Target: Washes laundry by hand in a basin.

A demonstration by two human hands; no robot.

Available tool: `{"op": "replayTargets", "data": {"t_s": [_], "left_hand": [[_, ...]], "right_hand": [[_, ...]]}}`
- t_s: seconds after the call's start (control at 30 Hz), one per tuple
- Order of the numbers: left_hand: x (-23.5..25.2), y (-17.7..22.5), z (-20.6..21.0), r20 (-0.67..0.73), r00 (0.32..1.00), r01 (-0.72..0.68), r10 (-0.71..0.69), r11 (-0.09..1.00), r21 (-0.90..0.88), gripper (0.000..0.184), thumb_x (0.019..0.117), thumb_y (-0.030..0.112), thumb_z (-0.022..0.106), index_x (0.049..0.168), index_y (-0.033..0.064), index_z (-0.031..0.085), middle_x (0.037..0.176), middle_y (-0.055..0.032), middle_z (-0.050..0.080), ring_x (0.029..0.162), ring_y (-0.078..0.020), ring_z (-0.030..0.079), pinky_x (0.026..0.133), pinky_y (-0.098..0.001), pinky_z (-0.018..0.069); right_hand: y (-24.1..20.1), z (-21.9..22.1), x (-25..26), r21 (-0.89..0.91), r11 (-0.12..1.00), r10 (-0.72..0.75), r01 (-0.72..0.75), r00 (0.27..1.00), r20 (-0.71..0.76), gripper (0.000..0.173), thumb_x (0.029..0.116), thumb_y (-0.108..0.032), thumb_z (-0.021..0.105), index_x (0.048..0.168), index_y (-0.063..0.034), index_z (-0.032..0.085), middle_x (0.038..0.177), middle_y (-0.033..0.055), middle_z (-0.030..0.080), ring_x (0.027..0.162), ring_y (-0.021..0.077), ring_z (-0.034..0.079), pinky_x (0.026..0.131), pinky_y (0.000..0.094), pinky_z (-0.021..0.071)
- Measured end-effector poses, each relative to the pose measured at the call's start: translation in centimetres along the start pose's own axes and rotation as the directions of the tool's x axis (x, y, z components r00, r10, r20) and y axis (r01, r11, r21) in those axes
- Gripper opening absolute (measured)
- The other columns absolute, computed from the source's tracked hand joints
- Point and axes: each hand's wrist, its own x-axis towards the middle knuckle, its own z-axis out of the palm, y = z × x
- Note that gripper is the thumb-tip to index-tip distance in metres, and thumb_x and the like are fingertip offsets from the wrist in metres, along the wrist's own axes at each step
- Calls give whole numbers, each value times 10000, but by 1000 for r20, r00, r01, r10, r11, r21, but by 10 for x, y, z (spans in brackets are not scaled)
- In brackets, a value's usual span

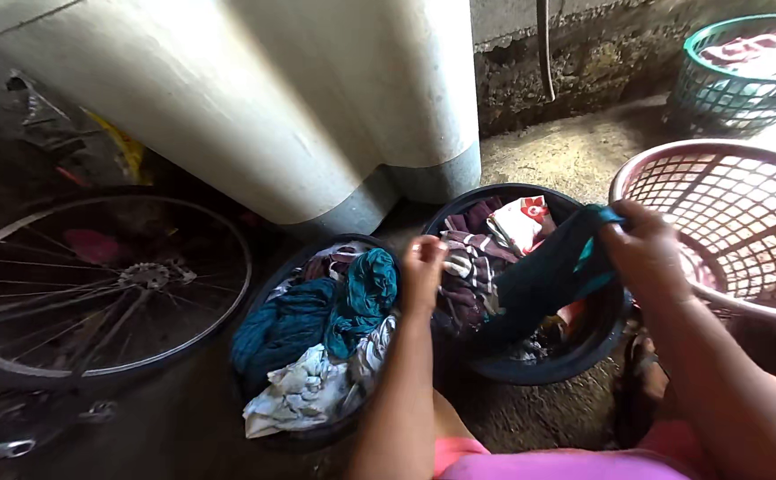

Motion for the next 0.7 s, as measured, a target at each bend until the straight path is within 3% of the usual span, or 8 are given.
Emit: {"op": "replayTargets", "data": {"t_s": [0.1, 0.17, 0.23, 0.3, 0.43, 0.5, 0.6, 0.7], "left_hand": [[-24, -8, 45, 449, 892, -180, 41, 945, 273, 389, 909, 218, 752, 1148, -68, 641, 1007, -163, 694, 880, -208, 691, 810, -381, 589], [-43, -10, 71, 569, 820, -180, -57, 919, 351, 557, 884, 334, 792, 1253, -44, 615, 1120, -187, 683, 962, -270, 700, 867, -442, 592], [-54, -20, 85, 569, 818, -163, -90, 911, 378, 641, 889, 399, 767, 1336, -20, 578, 1241, -192, 653, 1073, -289, 675, 938, -457, 564], [-53, -27, 89, 531, 844, -164, -83, 901, 401, 585, 926, 322, 720, 1371, -21, 557, 1284, -216, 642, 1121, -307, 667, 979, -463, 547], [-34, -22, 75, 564, 811, -159, -156, 869, 468, 383, 969, 146, 617, 1300, -46, 623, 1195, -222, 695, 1114, -307, 690, 1012, -466, 536], [-26, -12, 64, 587, 782, -40, -207, 925, 378, 280, 1018, 109, 546, 1197, -73, 661, 1099, -210, 700, 1040, -266, 671, 967, -453, 518], [-23, -5, 53, 571, 781, 296, -254, 955, 20, 270, 1062, 100, 417, 1046, -5, 665, 906, -15, 685, 836, -52, 650, 786, -283, 561], [-26, 2, 48, 570, 776, 457, -270, 864, -212, 359, 1085, 143, 314, 1021, 31, 650, 884, -23, 724, 842, -100, 702, 804, -328, 594]], "right_hand": [[4, 24, -8, -85, 996, -31, 41, 993, 110, 73, 899, -30, 629, 836, 1, 649, 690, 66, 579, 609, 145, 537, 589, 380, 466], [3, 31, -14, -81, 994, -57, 69, 987, 151, 107, 885, -78, 631, 781, -54, 622, 649, 11, 552, 585, 89, 513, 570, 323, 438], [-1, 31, -20, -33, 992, -111, 119, 975, 191, 98, 864, -128, 625, 769, -101, 632, 651, -40, 570, 591, 22, 521, 574, 256, 440], [-8, 26, -24, 58, 984, -177, 168, 956, 233, 78, 852, -134, 631, 780, -116, 656, 677, -76, 607, 603, -46, 539, 569, 171, 457], [-15, -3, -19, 139, 971, -220, 193, 952, 213, 54, 796, -65, 692, 822, -112, 688, 745, -91, 664, 657, -64, 590, 608, 157, 516], [-12, -18, -9, 98, 983, -171, 156, 969, 177, 106, 771, -48, 715, 832, -129, 683, 724, -105, 660, 628, -60, 583, 587, 172, 513], [10, -27, 9, -77, 994, -63, 72, 991, 115, 131, 797, -11, 751, 876, -90, 682, 728, -16, 652, 631, 62, 582, 608, 318, 504], [49, -19, 25, -361, 930, 127, -64, 980, 156, 263, 843, -63, 812, 1081, -6, 714, 985, 241, 695, 938, 414, 664, 835, 649, 503]]}}
